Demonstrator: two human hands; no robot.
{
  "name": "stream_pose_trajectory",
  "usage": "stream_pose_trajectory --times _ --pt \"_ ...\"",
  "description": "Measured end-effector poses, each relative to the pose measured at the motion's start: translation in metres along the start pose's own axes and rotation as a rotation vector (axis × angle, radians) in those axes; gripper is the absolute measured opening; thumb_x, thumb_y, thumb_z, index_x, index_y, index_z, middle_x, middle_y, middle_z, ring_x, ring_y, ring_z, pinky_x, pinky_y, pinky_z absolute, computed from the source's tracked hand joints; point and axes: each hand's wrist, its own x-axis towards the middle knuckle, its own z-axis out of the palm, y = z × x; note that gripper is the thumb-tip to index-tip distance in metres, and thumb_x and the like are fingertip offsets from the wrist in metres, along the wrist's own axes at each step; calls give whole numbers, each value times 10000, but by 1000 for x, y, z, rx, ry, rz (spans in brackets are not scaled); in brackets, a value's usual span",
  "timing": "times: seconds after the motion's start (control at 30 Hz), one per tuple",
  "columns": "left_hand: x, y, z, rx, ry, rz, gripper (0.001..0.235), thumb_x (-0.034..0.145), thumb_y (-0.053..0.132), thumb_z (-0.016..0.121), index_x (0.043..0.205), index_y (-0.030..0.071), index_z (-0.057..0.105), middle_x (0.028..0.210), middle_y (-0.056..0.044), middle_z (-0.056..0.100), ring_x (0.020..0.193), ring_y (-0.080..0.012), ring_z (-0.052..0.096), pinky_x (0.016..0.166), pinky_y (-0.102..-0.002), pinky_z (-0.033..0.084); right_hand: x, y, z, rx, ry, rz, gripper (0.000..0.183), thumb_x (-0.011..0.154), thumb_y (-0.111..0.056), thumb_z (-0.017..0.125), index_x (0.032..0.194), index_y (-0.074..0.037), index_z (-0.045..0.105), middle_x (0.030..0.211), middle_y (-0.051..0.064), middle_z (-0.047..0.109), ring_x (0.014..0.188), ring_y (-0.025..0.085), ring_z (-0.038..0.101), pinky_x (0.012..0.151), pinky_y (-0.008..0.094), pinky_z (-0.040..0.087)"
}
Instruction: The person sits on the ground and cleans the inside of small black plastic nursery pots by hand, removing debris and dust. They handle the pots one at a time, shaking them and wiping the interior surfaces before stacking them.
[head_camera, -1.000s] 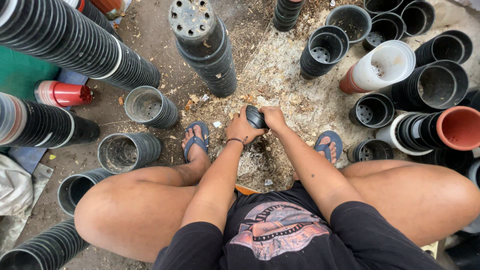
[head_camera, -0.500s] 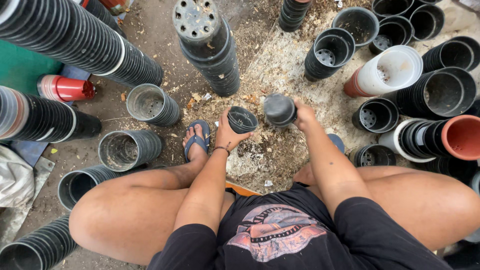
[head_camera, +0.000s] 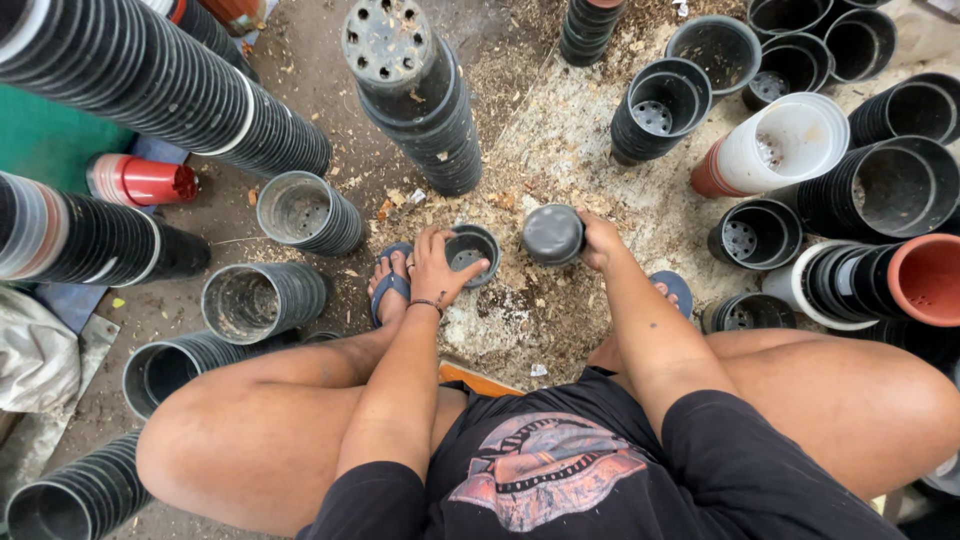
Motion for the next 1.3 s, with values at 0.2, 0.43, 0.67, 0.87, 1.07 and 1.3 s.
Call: stream_pose_trajectory --times 0.2,0.43,0.67,0.87,1.07,1.3 --pt "14 39 3 -38 117 317 982 740 661 853 1509 207 445 1618 -162 353 1526 -381 274 1234 -576 255 -38 -25 40 42 -163 -83 358 1086 -306 516 1192 0 668 1118 155 735 1015 254 740 1025 464 564" --pt "20 94 0 -263 186 622 1222 595 632 930 1567 153 365 1633 -133 378 1536 -361 343 1275 -556 271 -74 -46 65 20 -253 -144 328 1056 -301 555 1176 -18 671 1028 136 728 932 228 718 856 410 621" --pt "24 115 -12 -416 274 653 1154 602 566 966 1518 151 400 1597 -123 434 1514 -356 401 1274 -529 309 -90 -59 70 73 -350 -268 317 1039 -277 576 1178 -9 673 1067 129 737 939 209 723 868 364 618" --pt "22 141 -31 -437 295 677 1037 663 472 950 1498 127 441 1566 -124 463 1487 -352 439 1250 -515 346 -105 -75 71 91 -386 -367 342 1070 -290 551 1193 1 682 1076 113 743 939 192 716 880 351 597" --pt "19 166 -45 -404 330 581 702 745 366 916 1333 125 619 1448 -107 573 1371 -337 547 1162 -477 438 -107 -84 69 38 -402 -479 342 1073 -290 544 1186 -3 690 1078 97 745 941 168 706 885 334 582" --pt "20 170 -58 -324 385 659 562 808 330 886 1287 130 671 1322 -64 650 1258 -298 619 1074 -447 486 -110 -88 71 56 -353 -493 307 1077 -301 563 1124 -23 682 1045 89 738 918 161 699 878 333 576"
